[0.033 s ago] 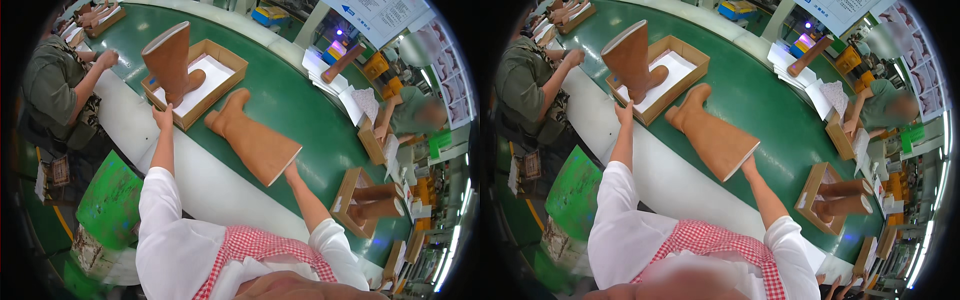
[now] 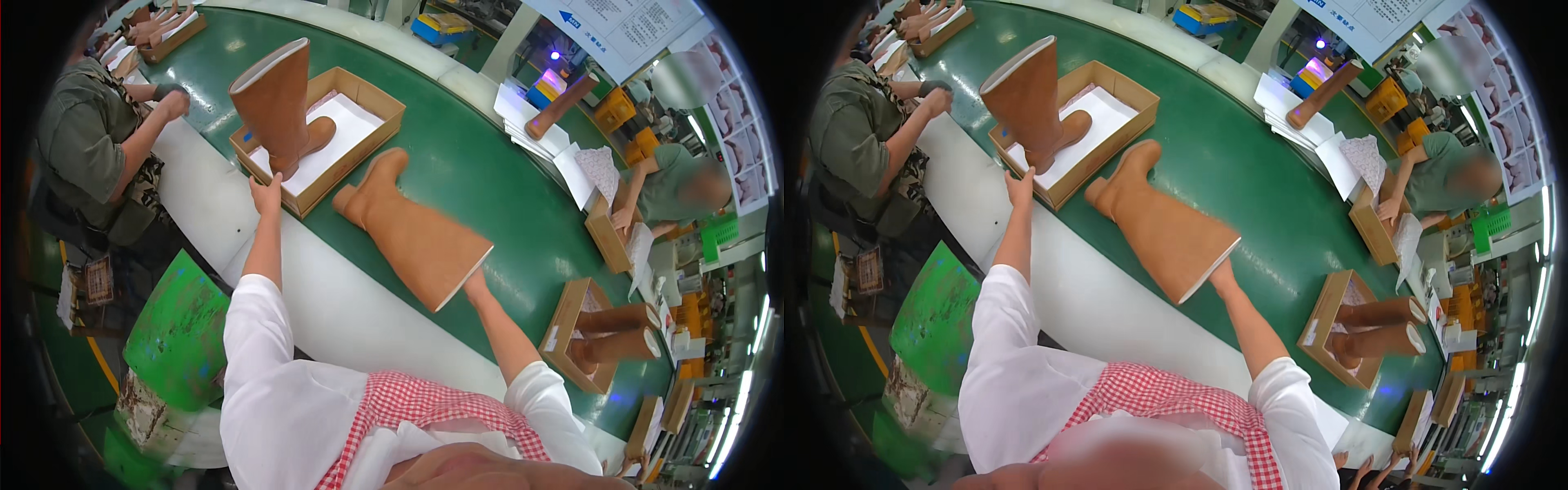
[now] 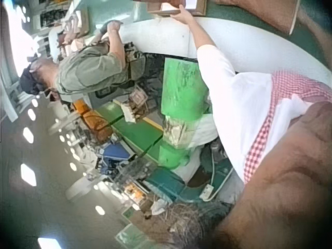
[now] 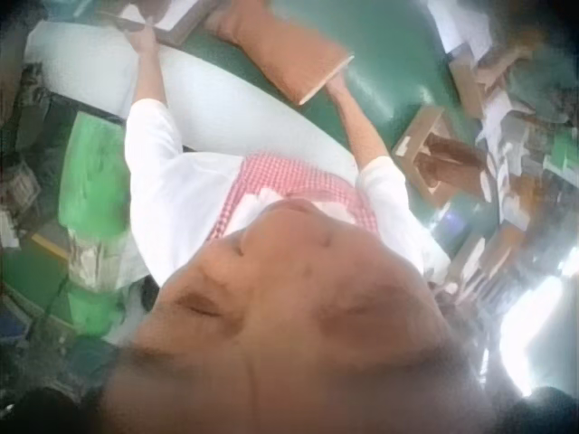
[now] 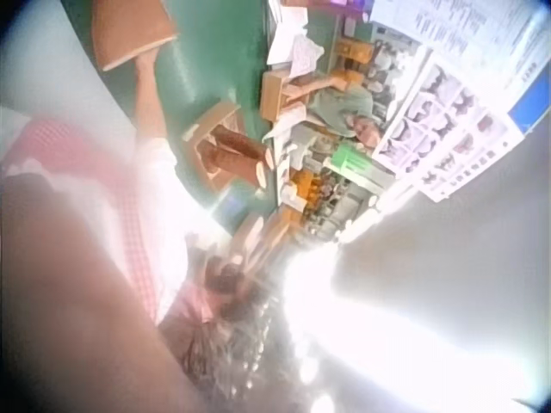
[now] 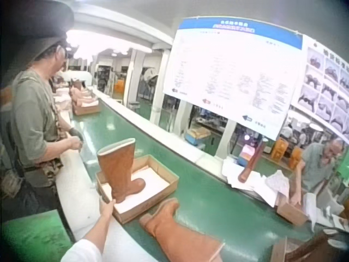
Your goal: The person picks up boots from the conveyor belt, turns them by hand, and packs them into shoeboxes.
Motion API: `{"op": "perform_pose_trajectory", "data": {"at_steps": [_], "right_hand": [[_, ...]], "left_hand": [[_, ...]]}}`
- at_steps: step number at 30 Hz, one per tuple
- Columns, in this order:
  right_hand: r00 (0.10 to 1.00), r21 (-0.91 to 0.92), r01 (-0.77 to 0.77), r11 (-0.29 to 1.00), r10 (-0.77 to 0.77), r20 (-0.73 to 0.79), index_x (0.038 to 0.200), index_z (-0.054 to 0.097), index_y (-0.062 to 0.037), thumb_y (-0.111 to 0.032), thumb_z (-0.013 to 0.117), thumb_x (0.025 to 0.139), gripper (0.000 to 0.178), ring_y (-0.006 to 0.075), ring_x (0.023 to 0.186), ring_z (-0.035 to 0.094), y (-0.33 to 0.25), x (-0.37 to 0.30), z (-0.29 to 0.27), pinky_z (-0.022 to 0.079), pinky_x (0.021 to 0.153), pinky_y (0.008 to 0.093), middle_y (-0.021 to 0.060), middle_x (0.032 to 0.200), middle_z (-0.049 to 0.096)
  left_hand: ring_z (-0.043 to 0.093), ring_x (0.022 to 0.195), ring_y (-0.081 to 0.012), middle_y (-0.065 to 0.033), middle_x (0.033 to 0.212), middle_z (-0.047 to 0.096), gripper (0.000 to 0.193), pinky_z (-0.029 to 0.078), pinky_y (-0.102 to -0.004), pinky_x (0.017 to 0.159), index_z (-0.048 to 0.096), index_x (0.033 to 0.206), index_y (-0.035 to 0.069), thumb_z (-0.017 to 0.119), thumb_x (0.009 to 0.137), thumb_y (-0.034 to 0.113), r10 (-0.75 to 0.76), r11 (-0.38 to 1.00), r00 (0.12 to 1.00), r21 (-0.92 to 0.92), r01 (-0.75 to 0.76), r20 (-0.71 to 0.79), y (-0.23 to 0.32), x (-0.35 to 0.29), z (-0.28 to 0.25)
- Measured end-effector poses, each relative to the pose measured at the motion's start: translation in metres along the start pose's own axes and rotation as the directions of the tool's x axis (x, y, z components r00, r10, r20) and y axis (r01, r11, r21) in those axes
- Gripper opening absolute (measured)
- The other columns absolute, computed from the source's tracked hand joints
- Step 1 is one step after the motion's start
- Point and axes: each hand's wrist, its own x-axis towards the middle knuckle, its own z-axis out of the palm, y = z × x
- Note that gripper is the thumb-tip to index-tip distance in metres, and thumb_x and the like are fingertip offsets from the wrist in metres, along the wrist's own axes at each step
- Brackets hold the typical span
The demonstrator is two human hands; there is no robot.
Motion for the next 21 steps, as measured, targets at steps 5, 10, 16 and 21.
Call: {"op": "perform_pose_trajectory", "data": {"at_steps": [5, 10, 16, 21], "right_hand": [[0.966, 0.289, -0.007, 0.957, -0.068, 0.248, 0.139, 0.031, -0.012, -0.018, 0.065, 0.083, 0.066, 0.0205, 0.133, 0.027, -0.028, 0.03, 0.016, 0.025, 0.109, 0.0364, 0.0083, 0.143, 0.031], [0.745, -0.138, 0.597, 0.79, -0.482, 0.461, 0.117, 0.049, -0.0094, -0.011, 0.064, 0.079, 0.041, 0.0262, 0.128, 0.035, -0.064, 0.049, 0.02, 0.03, 0.105, 0.0371, 0.0106, 0.136, 0.041], [0.511, -0.176, 0.849, 0.498, -0.692, 0.509, 0.094, 0.054, -0.0043, -0.006, 0.063, 0.072, 0.024, 0.0305, 0.109, 0.053, -0.09, 0.004, 0.036, 0.04, 0.092, 0.0385, 0.0121, 0.116, 0.058], [0.886, -0.093, 0.415, 0.905, -0.38, 0.265, 0.103, 0.061, -0.0003, -0.003, 0.07, 0.073, 0.031, 0.0221, 0.095, 0.061, -0.132, -0.064, 0.006, 0.047, 0.083, 0.0319, 0.0124, 0.106, 0.063]], "left_hand": [[0.049, 0.117, -0.033, -0.0198, 0.129, 0.048, 0.077, 0.037, -0.0358, 0.099, 0.03, 0.137, 0.001, 0.062, 0.068, 0.014, -0.081, 0.988, 0.972, 0.146, 0.049, 0.219, -0.03, 0.042, 0.008], [0.051, 0.115, -0.0311, -0.0157, 0.125, 0.053, 0.075, 0.038, -0.034, 0.097, 0.033, 0.137, 0.008, 0.056, 0.066, 0.001, -0.069, 0.996, 0.961, 0.069, 0.052, 0.269, -0.022, 0.032, 0.012], [0.054, 0.11, -0.0274, -0.0134, 0.121, 0.055, 0.078, 0.041, -0.0319, 0.092, 0.032, 0.139, 0.009, 0.053, 0.065, -0.005, -0.049, 0.995, 0.885, -0.051, 0.081, 0.463, -0.01, 0.008, 0.019], [0.055, 0.103, -0.0263, -0.0139, 0.116, 0.056, 0.078, 0.044, -0.0321, 0.087, 0.032, 0.14, 0.011, 0.053, 0.066, -0.003, 0.044, 0.998, 0.771, -0.066, -0.002, 0.635, 0.001, -0.056, 0.047]]}}
